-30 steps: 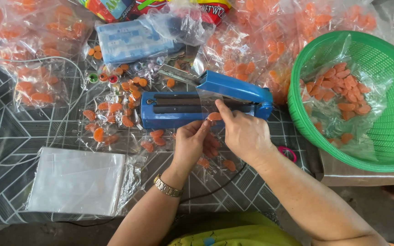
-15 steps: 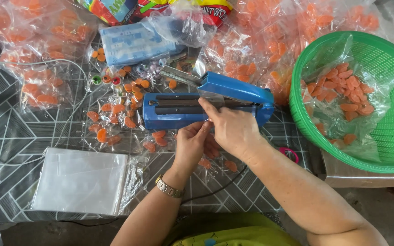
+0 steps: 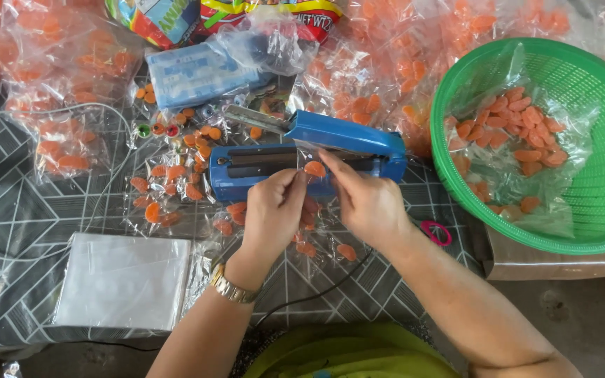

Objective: The person is packaging small orange food items into plastic bags, sealing them with a blue impulse sealer, and trimming the edges with scissors.

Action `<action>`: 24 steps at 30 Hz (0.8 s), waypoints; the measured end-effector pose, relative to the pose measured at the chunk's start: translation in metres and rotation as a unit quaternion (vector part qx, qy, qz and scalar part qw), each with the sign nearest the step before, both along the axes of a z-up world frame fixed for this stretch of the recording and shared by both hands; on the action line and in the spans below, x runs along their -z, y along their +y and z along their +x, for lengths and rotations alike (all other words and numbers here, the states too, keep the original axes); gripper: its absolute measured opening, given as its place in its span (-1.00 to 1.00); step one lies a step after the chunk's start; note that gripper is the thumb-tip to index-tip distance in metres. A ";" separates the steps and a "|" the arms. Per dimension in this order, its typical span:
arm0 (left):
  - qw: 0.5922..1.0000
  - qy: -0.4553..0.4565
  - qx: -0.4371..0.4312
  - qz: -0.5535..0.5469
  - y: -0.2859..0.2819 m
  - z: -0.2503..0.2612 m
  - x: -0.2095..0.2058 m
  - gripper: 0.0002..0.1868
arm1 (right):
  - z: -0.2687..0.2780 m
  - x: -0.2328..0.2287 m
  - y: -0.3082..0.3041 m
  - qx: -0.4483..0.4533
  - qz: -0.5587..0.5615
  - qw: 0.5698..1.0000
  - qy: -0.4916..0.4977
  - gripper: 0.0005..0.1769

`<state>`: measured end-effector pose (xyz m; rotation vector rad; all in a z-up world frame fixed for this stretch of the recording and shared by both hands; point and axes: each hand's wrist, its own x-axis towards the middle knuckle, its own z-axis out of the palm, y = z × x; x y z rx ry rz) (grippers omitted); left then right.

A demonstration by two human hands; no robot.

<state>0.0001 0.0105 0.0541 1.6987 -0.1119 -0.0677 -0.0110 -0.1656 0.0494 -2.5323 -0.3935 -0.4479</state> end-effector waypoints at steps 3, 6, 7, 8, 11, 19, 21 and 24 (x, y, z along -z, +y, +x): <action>0.999 -0.035 0.019 0.001 0.005 -0.019 -0.003 -0.60 | -0.011 0.031 -0.013 0.001 0.279 0.958 0.072 -0.74; 1.000 -0.009 0.006 -0.025 0.003 -0.039 0.015 -0.64 | -0.022 0.024 -0.010 -0.053 0.460 0.870 0.173 -0.69; 1.000 -0.005 0.008 -0.026 -0.001 -0.045 0.019 -0.64 | -0.027 0.022 -0.011 -0.050 0.460 0.869 0.176 -0.69; 0.999 -0.024 -0.007 -0.024 -0.003 -0.049 0.023 -0.63 | -0.031 0.020 -0.011 -0.038 0.483 0.853 0.196 -0.72; 0.997 -0.065 -0.027 -0.009 -0.005 -0.061 0.040 -0.69 | -0.038 0.013 -0.006 -0.025 0.513 0.830 0.219 -0.79; 0.990 -0.120 -0.042 -0.066 0.002 -0.064 0.021 -0.86 | -0.057 0.003 0.001 -0.057 0.480 0.853 0.197 -0.91; 0.988 -0.107 -0.041 -0.107 0.002 -0.062 0.030 -0.91 | -0.059 0.015 -0.003 -0.076 0.504 0.840 0.183 -0.92; 0.986 -0.098 -0.056 -0.126 0.000 -0.064 0.037 -0.92 | -0.060 0.007 0.000 -0.083 0.486 0.853 0.173 -0.94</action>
